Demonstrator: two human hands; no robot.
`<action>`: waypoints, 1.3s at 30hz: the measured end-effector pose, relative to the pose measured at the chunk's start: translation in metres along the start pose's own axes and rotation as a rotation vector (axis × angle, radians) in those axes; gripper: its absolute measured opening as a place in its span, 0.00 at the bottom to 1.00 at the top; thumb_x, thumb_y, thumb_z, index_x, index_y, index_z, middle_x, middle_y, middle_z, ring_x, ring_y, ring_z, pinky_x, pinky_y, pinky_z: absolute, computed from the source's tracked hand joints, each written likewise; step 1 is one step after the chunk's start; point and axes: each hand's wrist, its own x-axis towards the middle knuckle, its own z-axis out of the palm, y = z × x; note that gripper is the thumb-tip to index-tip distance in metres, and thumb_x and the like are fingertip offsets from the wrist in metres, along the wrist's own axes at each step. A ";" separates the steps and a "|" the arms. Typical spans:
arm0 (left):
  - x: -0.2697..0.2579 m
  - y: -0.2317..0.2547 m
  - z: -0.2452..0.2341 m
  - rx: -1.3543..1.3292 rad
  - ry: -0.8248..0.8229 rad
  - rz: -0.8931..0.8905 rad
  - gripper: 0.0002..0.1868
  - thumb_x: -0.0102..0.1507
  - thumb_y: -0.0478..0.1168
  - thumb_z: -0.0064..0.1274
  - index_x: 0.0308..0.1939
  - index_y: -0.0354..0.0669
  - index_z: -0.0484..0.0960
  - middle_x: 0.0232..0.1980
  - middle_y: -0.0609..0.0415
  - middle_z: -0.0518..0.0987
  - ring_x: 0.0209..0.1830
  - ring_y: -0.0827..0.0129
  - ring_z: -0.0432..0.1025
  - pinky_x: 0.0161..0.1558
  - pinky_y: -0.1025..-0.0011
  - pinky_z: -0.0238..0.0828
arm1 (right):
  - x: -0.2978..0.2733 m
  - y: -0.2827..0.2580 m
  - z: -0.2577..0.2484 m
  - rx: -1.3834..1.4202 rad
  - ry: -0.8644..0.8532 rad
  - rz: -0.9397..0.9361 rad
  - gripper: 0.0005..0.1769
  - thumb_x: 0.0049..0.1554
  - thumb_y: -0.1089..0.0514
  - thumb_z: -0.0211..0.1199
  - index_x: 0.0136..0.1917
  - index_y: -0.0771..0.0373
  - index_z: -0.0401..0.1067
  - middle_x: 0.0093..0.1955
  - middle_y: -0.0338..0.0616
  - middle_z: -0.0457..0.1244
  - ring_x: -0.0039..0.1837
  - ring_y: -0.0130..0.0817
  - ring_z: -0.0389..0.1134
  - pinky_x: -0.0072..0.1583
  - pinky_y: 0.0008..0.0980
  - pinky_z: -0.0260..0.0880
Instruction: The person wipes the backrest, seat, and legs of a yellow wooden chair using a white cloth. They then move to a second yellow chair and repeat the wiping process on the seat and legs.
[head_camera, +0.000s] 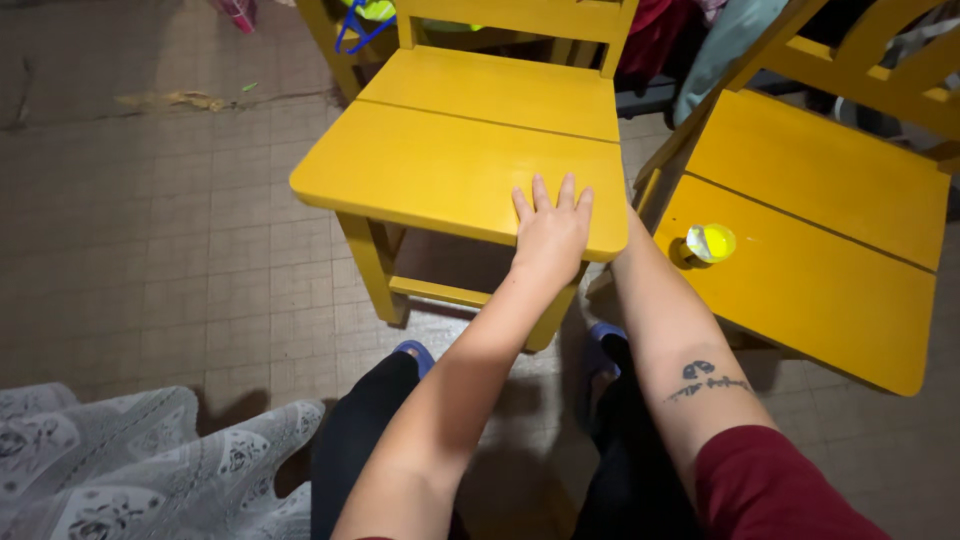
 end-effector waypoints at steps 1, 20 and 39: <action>0.007 0.002 0.002 0.014 -0.007 0.004 0.37 0.57 0.36 0.56 0.71 0.45 0.67 0.76 0.41 0.62 0.74 0.27 0.54 0.68 0.26 0.44 | 0.001 -0.003 -0.005 0.001 0.006 0.000 0.31 0.66 0.40 0.52 0.74 0.62 0.63 0.69 0.50 0.63 0.66 0.42 0.68 0.63 0.38 0.73; -0.030 -0.246 -0.028 -0.271 0.594 -0.364 0.67 0.64 0.66 0.66 0.82 0.43 0.29 0.84 0.29 0.32 0.84 0.33 0.33 0.77 0.42 0.29 | 0.024 -0.013 -0.049 -0.082 0.116 -0.010 0.28 0.68 0.46 0.56 0.73 0.65 0.66 0.65 0.49 0.66 0.64 0.39 0.70 0.60 0.34 0.74; -0.022 -0.332 0.087 -1.207 0.366 -0.865 0.38 0.62 0.58 0.57 0.66 0.34 0.72 0.62 0.45 0.80 0.61 0.59 0.75 0.58 0.64 0.71 | -0.139 0.066 -0.061 -1.291 0.584 -0.279 0.43 0.51 0.51 0.74 0.70 0.68 0.54 0.54 0.47 0.64 0.54 0.34 0.67 0.55 0.35 0.70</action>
